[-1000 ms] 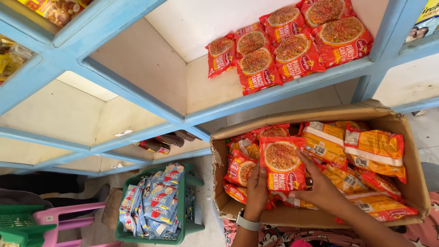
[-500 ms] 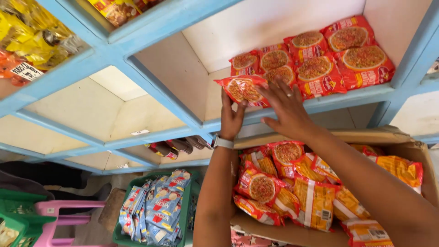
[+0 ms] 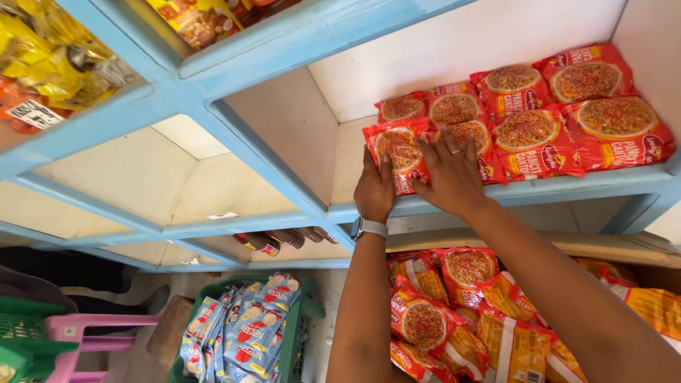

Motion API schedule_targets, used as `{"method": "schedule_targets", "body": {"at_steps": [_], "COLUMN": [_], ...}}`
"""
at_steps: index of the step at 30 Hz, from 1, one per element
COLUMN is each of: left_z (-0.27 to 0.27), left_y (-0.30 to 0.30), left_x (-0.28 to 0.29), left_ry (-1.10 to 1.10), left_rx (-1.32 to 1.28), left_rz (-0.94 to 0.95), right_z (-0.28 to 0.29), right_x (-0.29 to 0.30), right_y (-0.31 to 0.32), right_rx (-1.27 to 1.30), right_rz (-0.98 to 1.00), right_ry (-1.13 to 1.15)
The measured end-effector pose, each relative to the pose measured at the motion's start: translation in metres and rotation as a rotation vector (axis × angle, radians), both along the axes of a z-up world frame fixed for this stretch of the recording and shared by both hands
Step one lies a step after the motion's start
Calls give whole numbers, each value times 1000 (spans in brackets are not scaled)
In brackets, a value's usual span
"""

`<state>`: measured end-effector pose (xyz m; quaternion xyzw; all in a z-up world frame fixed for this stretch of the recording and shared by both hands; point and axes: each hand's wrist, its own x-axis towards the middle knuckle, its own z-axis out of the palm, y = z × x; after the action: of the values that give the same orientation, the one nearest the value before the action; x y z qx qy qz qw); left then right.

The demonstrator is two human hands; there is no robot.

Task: Stocking packs of instant noodles from a cardboard box onto grocery store shelves.

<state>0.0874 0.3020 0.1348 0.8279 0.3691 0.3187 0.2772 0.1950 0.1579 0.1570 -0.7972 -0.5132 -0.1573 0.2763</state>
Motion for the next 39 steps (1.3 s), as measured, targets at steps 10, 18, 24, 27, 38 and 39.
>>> {"method": "schedule_targets", "body": {"at_steps": [10, 18, 24, 27, 38, 39], "left_z": [18, 15, 6, 15, 24, 23], "left_y": [-14, -21, -17, -22, -29, -28], "left_x": [2, -3, -1, -4, -8, -7], "left_ry": [20, -3, 30, 23, 81, 76], "left_rx": [34, 180, 229, 194, 213, 232], "left_rz": [61, 9, -6, -29, -36, -35], "right_z": [-3, 11, -15, 9, 2, 5], "right_x": [-9, -1, 11, 5, 15, 12], "right_y": [7, 26, 20, -3, -42, -40], "right_rx": [7, -445, -175, -42, -120, -138], "right_rz": [-21, -102, -15, -8, -84, -116], "right_ry": [-262, -136, -196, -129, -146, -127]}}
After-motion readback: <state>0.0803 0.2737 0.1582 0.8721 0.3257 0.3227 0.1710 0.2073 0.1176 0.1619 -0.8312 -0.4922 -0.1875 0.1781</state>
